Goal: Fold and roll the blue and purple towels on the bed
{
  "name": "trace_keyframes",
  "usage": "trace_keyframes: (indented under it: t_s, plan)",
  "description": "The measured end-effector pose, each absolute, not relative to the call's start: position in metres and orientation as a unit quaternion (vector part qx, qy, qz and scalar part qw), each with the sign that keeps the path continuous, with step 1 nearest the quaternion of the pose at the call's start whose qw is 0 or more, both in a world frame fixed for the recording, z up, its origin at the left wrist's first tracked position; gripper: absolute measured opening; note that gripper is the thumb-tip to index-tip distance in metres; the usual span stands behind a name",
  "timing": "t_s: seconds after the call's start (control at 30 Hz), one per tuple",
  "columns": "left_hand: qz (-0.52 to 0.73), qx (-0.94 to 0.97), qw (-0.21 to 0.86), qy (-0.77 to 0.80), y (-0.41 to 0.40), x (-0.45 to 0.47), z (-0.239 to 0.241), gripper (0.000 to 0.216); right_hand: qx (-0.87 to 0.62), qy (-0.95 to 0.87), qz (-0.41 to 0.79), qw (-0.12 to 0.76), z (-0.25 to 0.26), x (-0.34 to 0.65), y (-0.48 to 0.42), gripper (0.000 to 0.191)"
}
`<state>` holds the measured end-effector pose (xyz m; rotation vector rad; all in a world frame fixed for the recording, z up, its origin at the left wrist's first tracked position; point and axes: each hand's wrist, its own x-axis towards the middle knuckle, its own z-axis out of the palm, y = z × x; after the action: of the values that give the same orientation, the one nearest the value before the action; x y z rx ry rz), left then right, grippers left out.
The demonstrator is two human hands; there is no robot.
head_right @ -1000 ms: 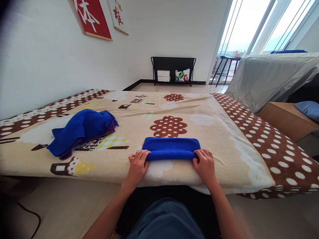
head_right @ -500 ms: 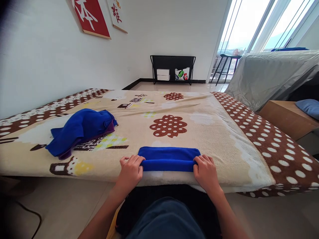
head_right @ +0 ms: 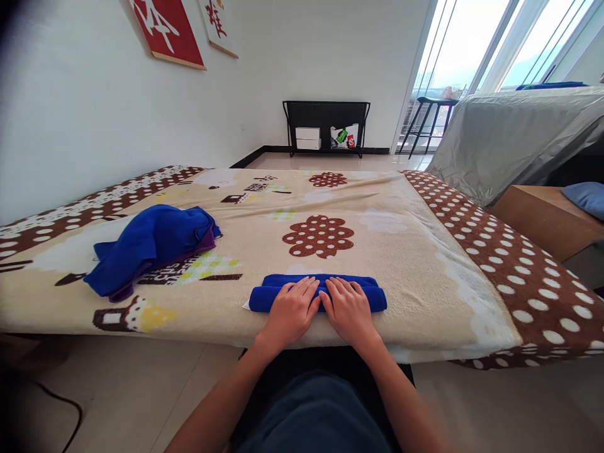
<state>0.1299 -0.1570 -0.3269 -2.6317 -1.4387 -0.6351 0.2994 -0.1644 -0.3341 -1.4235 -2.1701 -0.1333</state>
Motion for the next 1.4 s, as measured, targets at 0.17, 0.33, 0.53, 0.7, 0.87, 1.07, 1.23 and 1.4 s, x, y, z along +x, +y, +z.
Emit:
trace_keyframes:
  t_s: [0.17,0.33,0.53,0.7,0.87,1.07,1.23,1.4]
  plan:
    - [-0.213,-0.835,0.062,-0.504,-0.152,0.105,-0.330,0.046,-0.561,-0.782,-0.084,0.259,-0.343,0.326,-0.161,0.041]
    - [-0.218,-0.815,0.078,-0.530,-0.150,0.078,-0.330,0.045,-0.593,-0.757,-0.094,0.260,-0.353,0.361,-0.163,0.042]
    - [-0.228,-0.846,0.052,-0.479,-0.148,0.042,-0.336,0.040,-0.569,-0.771,-0.092,0.271,-0.367,0.386,-0.164,0.043]
    - [-0.225,-0.862,0.099,-0.444,-0.163,0.020,-0.342,0.050,-0.546,-0.762,-0.158,0.310,-0.380,0.395,-0.182,0.050]
    - [-0.234,-0.852,0.147,-0.444,-0.186,0.015,-0.353,0.062,-0.521,-0.771,-0.164,0.326,-0.390,0.408,-0.200,0.058]
    - [-0.291,-0.832,0.116,-0.459,-0.187,0.016,-0.364,0.066,-0.530,-0.774,-0.130,0.320,-0.383,0.407,-0.198,0.056]
    - [-0.339,-0.802,0.069,-0.486,-0.172,0.025,-0.357,0.063,-0.539,-0.764,-0.127,0.332,-0.379,0.403,-0.184,0.045]
    - [-0.360,-0.763,0.045,-0.535,-0.157,0.037,-0.350,0.043,-0.545,-0.761,-0.102,0.336,-0.374,0.402,-0.172,0.037]
